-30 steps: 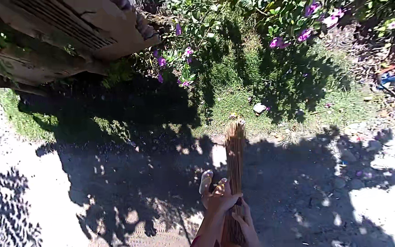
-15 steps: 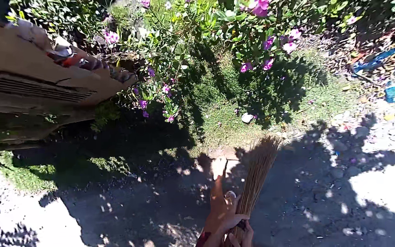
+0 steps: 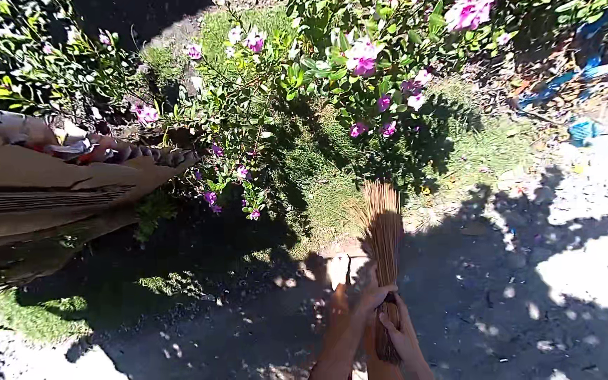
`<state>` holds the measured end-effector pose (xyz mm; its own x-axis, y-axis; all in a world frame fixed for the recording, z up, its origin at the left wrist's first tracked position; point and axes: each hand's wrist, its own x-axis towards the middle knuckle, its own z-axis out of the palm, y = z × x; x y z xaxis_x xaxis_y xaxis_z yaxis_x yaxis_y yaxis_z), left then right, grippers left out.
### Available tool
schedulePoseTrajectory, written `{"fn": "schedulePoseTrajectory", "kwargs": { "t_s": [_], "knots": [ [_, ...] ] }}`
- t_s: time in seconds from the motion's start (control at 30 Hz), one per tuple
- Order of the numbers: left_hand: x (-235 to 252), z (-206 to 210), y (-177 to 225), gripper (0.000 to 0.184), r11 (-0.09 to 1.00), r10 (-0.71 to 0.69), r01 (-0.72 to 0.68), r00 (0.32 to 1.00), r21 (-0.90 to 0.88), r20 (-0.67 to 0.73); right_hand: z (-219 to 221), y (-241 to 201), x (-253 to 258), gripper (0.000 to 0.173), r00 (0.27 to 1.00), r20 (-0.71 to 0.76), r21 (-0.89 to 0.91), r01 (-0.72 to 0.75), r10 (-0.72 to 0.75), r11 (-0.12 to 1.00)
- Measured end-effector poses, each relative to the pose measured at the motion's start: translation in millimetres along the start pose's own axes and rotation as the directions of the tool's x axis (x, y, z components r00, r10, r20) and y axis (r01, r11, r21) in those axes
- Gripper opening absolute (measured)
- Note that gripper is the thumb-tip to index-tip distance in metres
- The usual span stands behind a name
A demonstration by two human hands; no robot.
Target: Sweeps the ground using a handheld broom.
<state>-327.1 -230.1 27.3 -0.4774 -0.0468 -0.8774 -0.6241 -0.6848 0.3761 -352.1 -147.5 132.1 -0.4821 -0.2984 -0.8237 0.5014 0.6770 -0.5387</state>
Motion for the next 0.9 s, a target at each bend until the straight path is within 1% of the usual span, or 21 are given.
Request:
{"fn": "schedulePoseTrajectory", "kwargs": {
  "t_s": [0.07, 0.1, 0.17, 0.2, 0.27, 0.3, 0.33, 0.37, 0.4, 0.43, 0.5, 0.53, 0.57, 0.6, 0.67, 0.73, 0.77, 0.8, 0.83, 0.87, 0.9],
  "knots": [
    [-20, 3, 13, 0.087, 0.997, 0.049, -0.052, 0.997, 0.062, 0.052, 2, -1, -17, 0.089, 0.997, -0.013, -0.048, 0.082, -0.083, 0.996],
    [-31, -2, 11, 0.088, 0.992, 0.061, -0.064, 0.998, 0.113, 0.027, 4, -1, -27, 0.091, 0.996, -0.002, -0.060, 0.094, -0.094, 0.994],
    [-41, -20, -6, 0.094, 0.984, 0.092, -0.071, 0.988, 0.162, -0.126, 9, -11, -35, 0.090, 0.990, 0.102, -0.027, 0.097, -0.094, 0.995],
    [-46, -28, -4, 0.096, 0.992, 0.103, -0.083, 0.972, 0.098, -0.210, 12, -20, -30, 0.086, 0.980, 0.182, 0.008, 0.082, -0.082, 0.997],
    [-58, -38, 25, 0.097, 0.993, 0.072, -0.103, 0.924, -0.062, -0.376, 17, -29, -1, 0.082, 0.930, 0.367, 0.070, -0.010, -0.016, 0.998],
    [-54, -44, 39, 0.098, 0.987, 0.050, -0.115, 0.879, -0.108, -0.475, 20, -30, 21, 0.079, 0.896, 0.444, 0.091, -0.064, 0.017, 0.994],
    [-46, -50, 50, 0.098, 0.984, 0.035, -0.123, 0.836, -0.126, -0.547, 24, -32, 44, 0.075, 0.862, 0.504, 0.104, -0.126, 0.057, 0.987],
    [-33, -55, 58, 0.097, 0.984, 0.030, -0.124, 0.815, -0.125, -0.579, 25, -34, 65, 0.073, 0.836, 0.541, 0.110, -0.177, 0.090, 0.978],
    [-16, -55, 65, 0.096, 0.987, 0.031, -0.114, 0.824, -0.111, -0.566, 23, -37, 82, 0.071, 0.843, 0.527, 0.119, -0.197, 0.106, 0.973],
    [2, -49, 71, 0.094, 0.992, 0.027, -0.085, 0.853, -0.088, -0.521, 18, -41, 91, 0.069, 0.876, 0.468, 0.136, -0.202, 0.117, 0.970],
    [37, -18, 86, 0.094, 0.999, -0.011, -0.004, 0.946, -0.046, -0.324, -6, -51, 96, 0.068, 0.961, 0.261, 0.181, -0.144, 0.094, 0.973],
    [56, 5, 90, 0.095, 1.000, -0.021, 0.016, 0.976, -0.024, -0.217, -25, -54, 97, 0.068, 0.988, 0.143, 0.188, -0.090, 0.063, 0.978],
    [73, 29, 92, 0.096, 1.000, -0.016, 0.016, 0.993, -0.005, -0.117, -47, -56, 97, 0.068, 0.998, 0.051, 0.180, -0.047, 0.039, 0.983],
    [86, 55, 93, 0.097, 1.000, -0.001, 0.002, 0.999, 0.013, -0.050, -69, -57, 97, 0.069, 1.000, -0.023, 0.157, -0.013, 0.016, 0.988],
    [94, 98, 106, 0.097, 0.996, 0.046, -0.049, 0.998, 0.069, 0.045, -103, -59, 93, 0.073, 0.993, -0.118, 0.107, 0.035, -0.023, 0.994],
    [73, 125, 123, 0.092, 0.994, 0.031, -0.045, 0.989, 0.100, 0.143, -121, -62, 73, 0.083, 0.986, -0.152, 0.048, 0.076, -0.068, 0.996],
    [61, 134, 123, 0.090, 0.996, 0.034, -0.047, 0.987, 0.080, 0.156, -128, -64, 60, 0.087, 0.988, -0.140, 0.043, 0.076, -0.069, 0.996],
    [47, 141, 118, 0.089, 0.997, 0.046, -0.054, 0.989, 0.049, 0.140, -136, -65, 46, 0.090, 0.992, -0.105, 0.041, 0.072, -0.067, 0.997],
    [34, 146, 112, 0.090, 0.998, 0.047, -0.050, 0.994, 0.025, 0.095, -143, -66, 35, 0.090, 0.998, -0.052, 0.053, 0.049, -0.047, 0.997],
    [23, 149, 106, 0.092, 0.999, 0.032, -0.032, 0.999, 0.010, 0.021, -152, -70, 26, 0.088, 1.000, 0.022, 0.077, 0.004, -0.006, 0.997],
    [14, 153, 101, 0.094, 1.000, 0.005, -0.006, 0.997, -0.009, -0.081, -162, -73, 24, 0.085, 0.994, 0.108, 0.098, -0.044, 0.034, 0.994]
  ]
}}
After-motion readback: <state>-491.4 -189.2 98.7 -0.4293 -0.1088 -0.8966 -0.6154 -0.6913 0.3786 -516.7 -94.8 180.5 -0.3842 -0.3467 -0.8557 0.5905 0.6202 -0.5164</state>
